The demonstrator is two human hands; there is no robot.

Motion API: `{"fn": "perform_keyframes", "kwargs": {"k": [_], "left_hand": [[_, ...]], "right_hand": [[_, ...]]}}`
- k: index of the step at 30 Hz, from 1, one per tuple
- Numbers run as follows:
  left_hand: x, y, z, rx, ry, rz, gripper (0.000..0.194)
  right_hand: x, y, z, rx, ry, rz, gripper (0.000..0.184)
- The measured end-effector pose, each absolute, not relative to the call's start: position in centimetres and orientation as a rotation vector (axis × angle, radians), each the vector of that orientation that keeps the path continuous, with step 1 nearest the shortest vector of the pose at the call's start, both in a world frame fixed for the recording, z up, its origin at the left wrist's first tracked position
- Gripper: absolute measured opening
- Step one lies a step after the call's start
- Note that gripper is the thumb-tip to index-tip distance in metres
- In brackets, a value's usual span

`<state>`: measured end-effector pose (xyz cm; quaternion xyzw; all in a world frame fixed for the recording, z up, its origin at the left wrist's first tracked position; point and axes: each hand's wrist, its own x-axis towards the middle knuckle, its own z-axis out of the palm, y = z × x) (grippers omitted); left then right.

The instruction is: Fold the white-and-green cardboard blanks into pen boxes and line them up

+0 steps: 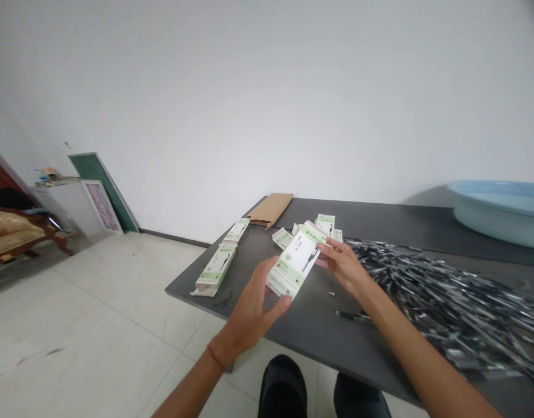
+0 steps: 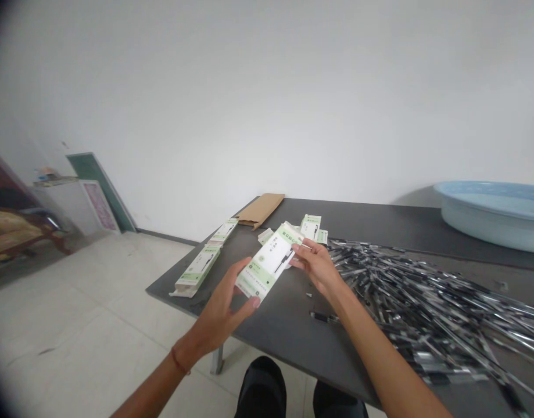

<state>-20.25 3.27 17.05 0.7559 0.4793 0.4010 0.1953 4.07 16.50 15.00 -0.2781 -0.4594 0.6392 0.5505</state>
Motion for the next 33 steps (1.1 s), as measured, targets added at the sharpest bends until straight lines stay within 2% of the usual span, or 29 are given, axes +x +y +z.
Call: {"fn": "perform_keyframes", "kwargs": {"k": [6, 10, 14, 17, 22, 29, 33], "left_hand": [[-20.9, 2.2, 17.8, 2.250, 1.225, 1.233, 0.070], [-21.2, 2.1, 18.1, 2.402, 1.361, 1.230, 0.068], [-22.1, 1.8, 18.7, 2.646, 1.486, 1.068, 0.039], [-22.7, 1.6, 19.3, 2.723, 1.570, 1.026, 0.033], [-23.1, 1.7, 20.7, 2.723, 1.710, 1.243, 0.029], [-22.9, 1.5, 21.9, 2.896, 1.668, 1.420, 0.023], [-22.1, 0.3, 22.4, 2.998, 1.476, 1.504, 0.021]], "right_hand": [[3.2, 16.5, 14.3, -0.679, -1.020, 1.600, 0.037], [2.8, 16.2, 14.1, -0.691, -0.986, 1.619, 0.043], [2.8, 15.9, 14.2, -0.707, -0.989, 1.620, 0.057], [2.7, 15.8, 14.5, -0.712, -1.034, 1.635, 0.050], [2.6, 15.1, 14.9, -0.705, -1.193, 1.666, 0.040], [2.1, 15.0, 13.8, -0.671, -1.451, 1.539, 0.062], [1.1, 15.4, 12.8, -0.668, -1.523, 1.429, 0.049]]}}
